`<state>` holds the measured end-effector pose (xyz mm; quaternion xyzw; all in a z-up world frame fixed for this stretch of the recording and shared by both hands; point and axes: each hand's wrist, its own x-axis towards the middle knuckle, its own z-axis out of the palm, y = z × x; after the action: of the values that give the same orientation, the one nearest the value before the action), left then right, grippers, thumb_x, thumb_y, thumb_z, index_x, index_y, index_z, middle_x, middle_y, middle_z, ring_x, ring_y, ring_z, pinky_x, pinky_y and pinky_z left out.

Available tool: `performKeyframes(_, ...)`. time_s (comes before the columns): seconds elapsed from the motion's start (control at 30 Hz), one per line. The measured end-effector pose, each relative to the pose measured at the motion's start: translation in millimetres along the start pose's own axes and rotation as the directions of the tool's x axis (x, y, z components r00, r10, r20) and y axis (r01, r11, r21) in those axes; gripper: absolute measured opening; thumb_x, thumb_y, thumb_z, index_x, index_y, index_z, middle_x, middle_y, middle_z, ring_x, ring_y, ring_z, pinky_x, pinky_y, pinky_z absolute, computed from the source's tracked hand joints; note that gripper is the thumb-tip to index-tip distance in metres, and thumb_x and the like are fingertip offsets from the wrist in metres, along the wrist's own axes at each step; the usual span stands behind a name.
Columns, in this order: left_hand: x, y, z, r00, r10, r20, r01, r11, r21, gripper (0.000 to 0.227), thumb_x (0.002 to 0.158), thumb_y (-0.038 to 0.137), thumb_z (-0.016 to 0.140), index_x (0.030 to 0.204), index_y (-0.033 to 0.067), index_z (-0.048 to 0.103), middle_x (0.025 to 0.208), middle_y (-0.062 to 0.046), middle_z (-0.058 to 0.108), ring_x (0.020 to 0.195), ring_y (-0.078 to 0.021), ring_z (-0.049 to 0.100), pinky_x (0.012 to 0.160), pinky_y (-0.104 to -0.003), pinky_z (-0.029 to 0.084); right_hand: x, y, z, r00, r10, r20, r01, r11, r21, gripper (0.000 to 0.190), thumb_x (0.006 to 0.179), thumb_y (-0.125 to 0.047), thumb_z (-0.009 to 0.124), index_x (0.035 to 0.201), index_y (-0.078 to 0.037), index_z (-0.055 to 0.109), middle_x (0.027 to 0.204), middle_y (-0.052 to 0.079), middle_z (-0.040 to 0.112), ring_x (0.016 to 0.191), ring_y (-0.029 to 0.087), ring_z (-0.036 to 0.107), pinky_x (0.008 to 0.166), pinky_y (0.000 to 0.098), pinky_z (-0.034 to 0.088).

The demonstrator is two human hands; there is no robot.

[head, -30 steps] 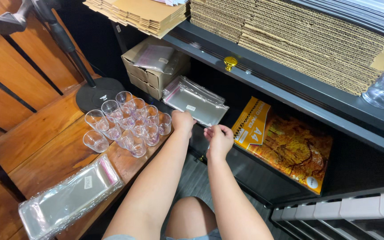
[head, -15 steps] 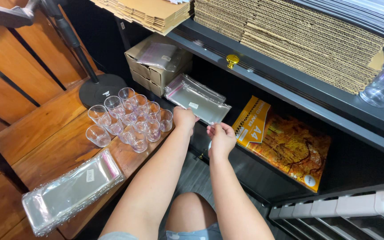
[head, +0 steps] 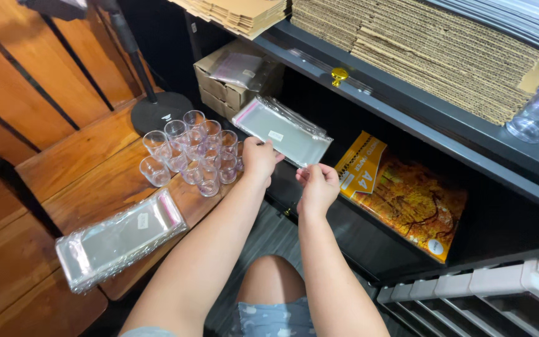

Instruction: The person takes small clear glasses from a shelf and places them one by one onto a wooden bench. After arranging the glasses, the person retrieves several sealed plastic bags from the shelf and places them on the bench next to the glasses.

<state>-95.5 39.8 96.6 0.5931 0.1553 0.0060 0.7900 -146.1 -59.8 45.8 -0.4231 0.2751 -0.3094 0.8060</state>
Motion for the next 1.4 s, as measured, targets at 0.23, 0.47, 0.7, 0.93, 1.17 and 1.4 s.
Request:
performKeyframes(0.23,-54,51,-71,0.999,0.033,-0.027,-0.036,0.993,-0.115,0.05,0.106,0.01,0.043,0.148,-0.0148,0.032,0.135,-0.044,0.048,0.12,-0.0529,0.061,0.095,-0.054,0.059,-51,-2,24,0.989,0.05,0.138,-0.045,0.998,-0.037,0.012,0.08,0.006,0.064,0.092,0.003,0.066,0.07,0.017,0.065,0.059,0.024,0.073,0.057,0.0317,0.067)
performKeyframes(0.47,-81,48,-191,0.985,0.113,-0.127,-0.13,0.982,-0.135,0.049,0.11,0.011,0.04,0.156,-0.0019,0.03,0.127,-0.04,0.054,0.112,-0.0493,0.068,0.096,-0.057,0.058,-119,22,47,0.881,0.192,0.433,-0.166,0.981,-0.099,0.012,0.083,0.006,0.067,0.094,0.002,0.067,0.07,0.015,0.067,0.06,0.023,0.073,0.058,0.032,0.066)
performKeyframes(0.7,-109,19,-297,0.951,0.114,-0.286,-0.155,0.98,-0.124,0.036,0.111,0.009,0.042,0.145,-0.0042,0.04,0.111,-0.027,0.057,0.103,-0.0431,0.071,0.093,-0.054,0.061,-171,57,56,0.7,0.346,0.624,-0.211,0.936,-0.283,0.016,0.083,0.004,0.074,0.098,0.007,0.068,0.072,0.018,0.069,0.064,0.027,0.075,0.062,0.0393,0.068)
performKeyframes(0.93,-136,-10,-335,0.926,0.031,-0.377,-0.11,0.976,-0.19,0.026,0.113,0.013,0.044,0.127,-0.0085,0.041,0.107,-0.023,0.057,0.104,-0.0405,0.072,0.097,-0.053,0.059,-191,106,51,0.617,0.424,0.663,-0.192,0.898,-0.396,0.015,0.083,0.003,0.073,0.098,0.007,0.071,0.072,0.015,0.068,0.064,0.024,0.075,0.062,0.0365,0.068)
performKeyframes(1.17,-151,-29,-357,0.93,-0.082,-0.358,0.038,0.991,-0.129,0.03,0.115,0.02,0.042,0.121,-0.0095,0.047,0.111,-0.032,0.068,0.1,-0.0384,0.073,0.091,-0.052,0.061,-195,120,39,0.609,0.47,0.638,-0.077,0.836,-0.543,0.02,0.082,-0.001,0.077,0.1,0.007,0.074,0.071,0.013,0.069,0.058,0.016,0.071,0.057,0.0306,0.067)
performKeyframes(1.4,-159,-21,-360,0.921,-0.224,-0.319,0.204,0.974,-0.095,0.045,0.115,0.029,0.035,0.125,-0.0094,0.057,0.114,-0.032,0.071,0.1,-0.0345,0.074,0.088,-0.049,0.06,-193,119,37,0.629,0.456,0.63,0.004,0.808,-0.589,0.02,0.081,-0.005,0.08,0.098,0.005,0.076,0.069,0.011,0.068,0.054,0.013,0.068,0.053,0.0277,0.065)
